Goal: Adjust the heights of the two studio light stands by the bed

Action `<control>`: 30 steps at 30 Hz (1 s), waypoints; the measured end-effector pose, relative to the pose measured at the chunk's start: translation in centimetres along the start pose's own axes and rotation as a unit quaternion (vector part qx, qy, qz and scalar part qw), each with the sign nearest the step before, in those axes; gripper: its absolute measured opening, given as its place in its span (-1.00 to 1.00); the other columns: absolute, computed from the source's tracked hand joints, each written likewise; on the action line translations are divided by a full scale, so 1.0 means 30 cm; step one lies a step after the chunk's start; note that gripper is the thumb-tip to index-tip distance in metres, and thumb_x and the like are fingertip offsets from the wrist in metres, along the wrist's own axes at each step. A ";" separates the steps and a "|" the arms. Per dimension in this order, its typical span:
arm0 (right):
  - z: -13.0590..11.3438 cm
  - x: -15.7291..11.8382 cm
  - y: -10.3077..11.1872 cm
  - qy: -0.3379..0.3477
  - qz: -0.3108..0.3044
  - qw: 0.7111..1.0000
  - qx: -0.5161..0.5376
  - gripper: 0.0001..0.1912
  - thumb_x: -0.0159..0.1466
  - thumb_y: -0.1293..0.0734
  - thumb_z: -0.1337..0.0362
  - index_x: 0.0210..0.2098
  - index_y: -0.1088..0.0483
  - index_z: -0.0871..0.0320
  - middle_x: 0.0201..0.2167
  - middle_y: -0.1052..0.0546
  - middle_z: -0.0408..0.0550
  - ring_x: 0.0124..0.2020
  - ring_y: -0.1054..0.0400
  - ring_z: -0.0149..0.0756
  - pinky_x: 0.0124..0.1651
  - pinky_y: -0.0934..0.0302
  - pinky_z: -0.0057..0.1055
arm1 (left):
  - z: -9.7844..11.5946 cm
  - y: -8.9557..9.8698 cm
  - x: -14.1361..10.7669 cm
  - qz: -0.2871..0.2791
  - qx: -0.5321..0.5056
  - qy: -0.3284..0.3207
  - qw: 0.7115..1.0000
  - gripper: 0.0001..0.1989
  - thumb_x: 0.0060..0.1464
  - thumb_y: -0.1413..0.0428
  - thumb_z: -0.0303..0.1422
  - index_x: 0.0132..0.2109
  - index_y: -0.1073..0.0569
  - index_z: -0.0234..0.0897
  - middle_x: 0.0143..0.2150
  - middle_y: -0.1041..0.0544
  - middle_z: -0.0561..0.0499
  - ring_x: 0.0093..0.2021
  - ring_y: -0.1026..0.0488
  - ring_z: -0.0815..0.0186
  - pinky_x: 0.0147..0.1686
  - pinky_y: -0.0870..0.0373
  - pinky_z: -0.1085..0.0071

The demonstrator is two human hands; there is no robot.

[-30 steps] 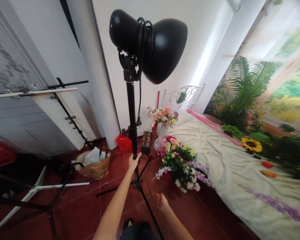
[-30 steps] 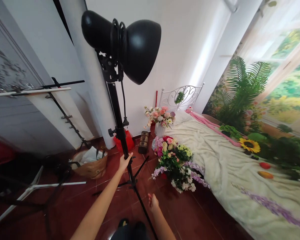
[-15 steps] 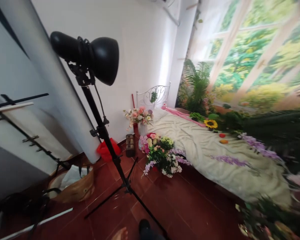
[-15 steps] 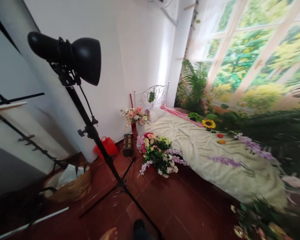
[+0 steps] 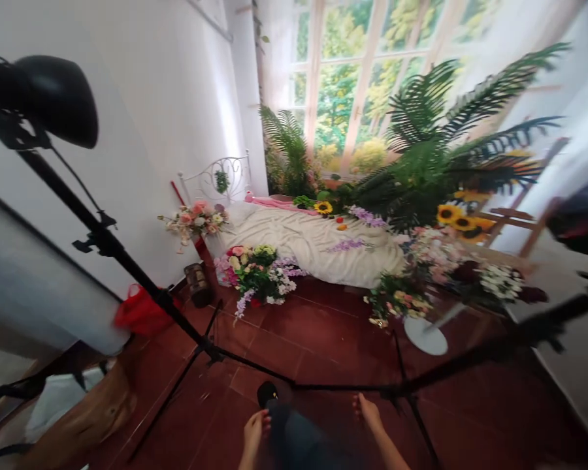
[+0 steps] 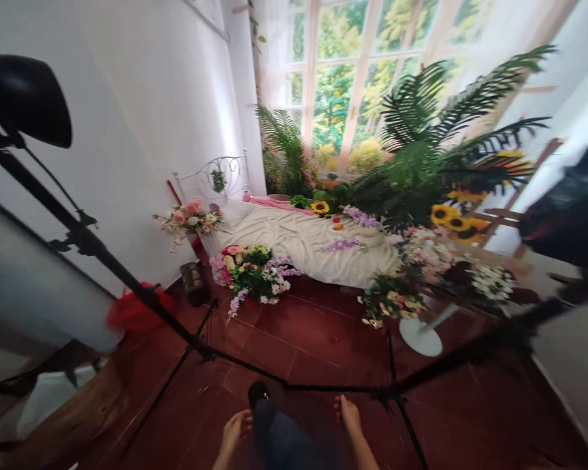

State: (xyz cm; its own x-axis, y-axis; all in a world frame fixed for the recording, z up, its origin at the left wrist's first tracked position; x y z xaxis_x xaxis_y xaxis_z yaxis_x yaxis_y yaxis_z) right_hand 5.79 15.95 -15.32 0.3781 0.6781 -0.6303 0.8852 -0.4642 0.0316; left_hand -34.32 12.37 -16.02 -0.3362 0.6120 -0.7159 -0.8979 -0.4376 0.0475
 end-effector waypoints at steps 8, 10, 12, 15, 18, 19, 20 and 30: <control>-0.156 -0.132 0.463 0.021 0.100 0.985 0.136 -0.72 -0.17 -0.36 0.14 -0.52 -0.31 0.19 -0.71 -0.39 -0.19 -0.75 -0.19 -0.49 -0.68 -0.03 -0.57 | -0.089 -0.644 -0.308 -0.202 0.086 0.001 0.976 -0.68 -0.24 -0.16 -0.13 -0.36 -0.49 -0.27 -0.43 -0.56 -0.05 -0.50 -0.49 0.31 -0.48 -0.32 0.46; -0.184 -0.164 0.538 0.023 0.108 0.981 0.162 -0.71 -0.13 -0.37 0.12 -0.50 -0.32 0.20 -0.71 -0.38 -0.21 -0.75 -0.19 -0.51 -0.67 -0.02 -0.58 | -0.110 -0.710 -0.345 -0.229 0.128 0.001 0.965 -0.70 -0.24 -0.17 -0.15 -0.37 -0.49 -0.27 -0.45 -0.55 -0.04 -0.52 -0.48 0.33 -0.49 -0.32 0.46; -0.199 -0.188 0.602 0.015 0.111 0.975 0.194 -0.70 -0.10 -0.37 0.13 -0.47 -0.32 0.21 -0.69 -0.39 -0.22 -0.74 -0.19 -0.52 -0.66 -0.02 -0.59 | -0.122 -0.749 -0.357 -0.247 0.174 -0.009 0.953 -0.70 -0.25 -0.18 -0.15 -0.38 -0.49 -0.28 -0.47 -0.55 -0.02 -0.52 -0.48 0.32 -0.49 -0.32 0.46; -0.213 -0.205 0.681 0.005 0.088 0.958 0.275 -0.71 -0.07 -0.37 0.15 -0.42 -0.34 0.20 -0.64 -0.42 -0.22 -0.71 -0.22 -0.54 -0.62 -0.07 -0.60 | -0.101 -0.808 -0.354 -0.259 0.213 -0.047 0.941 -0.67 -0.27 -0.18 -0.12 -0.41 -0.48 -0.31 -0.51 -0.54 -0.02 -0.53 -0.47 0.32 -0.49 -0.33 0.46; -0.253 -0.211 0.771 0.005 0.061 0.934 0.352 -0.73 -0.04 -0.37 0.18 -0.37 -0.35 0.18 -0.61 -0.43 -0.21 -0.68 -0.26 -0.54 -0.60 -0.12 -0.60 | -0.043 -0.918 -0.377 -0.262 0.241 -0.069 0.932 -0.63 -0.28 -0.17 -0.07 -0.42 -0.47 -0.33 -0.55 -0.52 -0.03 -0.57 -0.45 0.31 -0.53 -0.32 0.44; -0.277 -0.211 0.807 0.007 0.058 0.929 0.364 -0.74 -0.03 -0.37 0.19 -0.37 -0.34 0.17 -0.61 -0.43 -0.21 -0.68 -0.26 -0.54 -0.60 -0.12 -0.60 | -0.010 -0.975 -0.400 -0.266 0.248 -0.081 0.928 -0.60 -0.28 -0.17 -0.05 -0.41 -0.46 -0.33 -0.54 -0.52 -0.03 -0.57 -0.45 0.30 -0.53 -0.32 0.42; -0.307 -0.212 0.847 0.010 0.058 0.927 0.371 -0.76 -0.01 -0.37 0.20 -0.37 -0.34 0.17 -0.61 -0.43 -0.22 -0.68 -0.26 -0.54 -0.60 -0.12 -0.60 | 0.033 -1.045 -0.434 -0.277 0.250 -0.103 0.922 -0.57 -0.28 -0.16 -0.03 -0.39 -0.46 -0.33 -0.53 -0.52 -0.04 -0.56 -0.45 0.28 -0.52 -0.33 0.41; -0.807 -0.215 1.120 0.033 -0.207 0.826 0.523 -0.92 0.18 -0.24 0.31 -0.43 -0.30 0.18 -0.60 -0.35 -0.23 -0.63 -0.19 -0.56 -0.62 -0.08 -0.66 | 0.427 -1.960 -1.225 -0.496 0.227 -0.436 0.716 -0.56 -0.07 -0.12 -0.13 -0.07 -0.37 -0.28 -0.13 -0.49 -0.11 -0.12 -0.43 0.28 -0.11 -0.33 0.35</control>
State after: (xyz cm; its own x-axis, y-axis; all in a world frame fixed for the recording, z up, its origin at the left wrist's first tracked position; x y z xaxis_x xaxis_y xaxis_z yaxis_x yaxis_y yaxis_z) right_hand 39.67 9.78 8.58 0.1456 0.9155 -0.3750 0.2360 -0.4002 -0.8855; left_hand 27.20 24.06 16.40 0.6587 0.7384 0.1444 -0.7513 0.6349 0.1804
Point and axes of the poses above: each hand's wrist, its own x-axis towards the middle knuckle, its own y-axis out of the back of the hand, z = x × y, the point moved 8 cm from there along x, towards the middle knuckle
